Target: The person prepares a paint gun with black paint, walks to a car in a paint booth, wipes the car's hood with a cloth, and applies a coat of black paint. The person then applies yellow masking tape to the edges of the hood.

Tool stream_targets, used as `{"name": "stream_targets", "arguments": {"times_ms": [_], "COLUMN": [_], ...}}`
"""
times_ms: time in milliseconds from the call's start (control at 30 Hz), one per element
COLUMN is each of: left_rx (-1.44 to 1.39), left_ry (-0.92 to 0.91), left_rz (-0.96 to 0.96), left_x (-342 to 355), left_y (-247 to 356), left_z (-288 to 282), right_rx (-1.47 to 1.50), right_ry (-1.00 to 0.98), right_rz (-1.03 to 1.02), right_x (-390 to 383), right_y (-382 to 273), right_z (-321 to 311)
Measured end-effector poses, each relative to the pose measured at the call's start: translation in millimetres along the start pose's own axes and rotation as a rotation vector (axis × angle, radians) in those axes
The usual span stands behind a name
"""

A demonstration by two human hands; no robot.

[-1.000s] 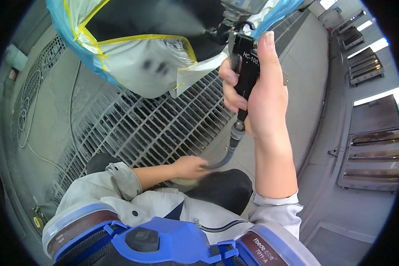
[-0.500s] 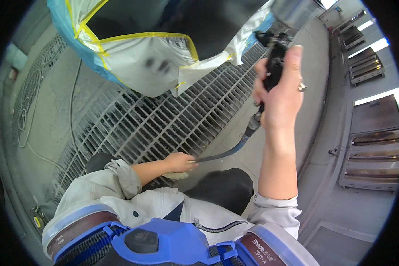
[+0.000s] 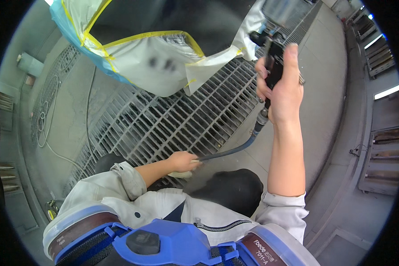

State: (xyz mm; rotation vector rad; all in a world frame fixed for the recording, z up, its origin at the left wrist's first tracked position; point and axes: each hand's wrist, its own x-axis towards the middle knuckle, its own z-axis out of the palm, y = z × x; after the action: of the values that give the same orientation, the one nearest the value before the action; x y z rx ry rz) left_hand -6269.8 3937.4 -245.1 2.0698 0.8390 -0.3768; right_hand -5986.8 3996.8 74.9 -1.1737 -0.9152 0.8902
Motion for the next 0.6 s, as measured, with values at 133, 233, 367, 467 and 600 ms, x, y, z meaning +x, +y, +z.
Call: {"name": "stream_targets", "arguments": {"times_ms": [133, 233, 367, 467, 600], "left_rx": [0.112, 0.141, 0.113, 0.141, 0.040], "left_ry": [-0.041, -0.096, -0.087, -0.103, -0.074], "left_rz": [-0.070, -0.097, -0.090, -0.087, -0.100], "left_x": [-9.2, -19.5, -33.5, -38.0, -37.9], "left_y": [-6.8, -6.1, 3.3, 10.3, 16.4], "left_z": [-12.8, -20.4, -25.7, -28.5, -33.9], "right_rx": [0.007, 0.064, 0.173, 0.215, 0.138], "right_ry": [0.110, 0.053, -0.066, -0.123, 0.023], "right_rz": [0.001, 0.053, 0.037, -0.006, -0.128], "right_x": [-11.0, -19.6, -23.2, -17.8, -0.3], "right_y": [11.4, 17.3, 12.8, 1.0, -11.9], "right_z": [-15.8, -14.3, -11.8, -11.1, -0.7]}}
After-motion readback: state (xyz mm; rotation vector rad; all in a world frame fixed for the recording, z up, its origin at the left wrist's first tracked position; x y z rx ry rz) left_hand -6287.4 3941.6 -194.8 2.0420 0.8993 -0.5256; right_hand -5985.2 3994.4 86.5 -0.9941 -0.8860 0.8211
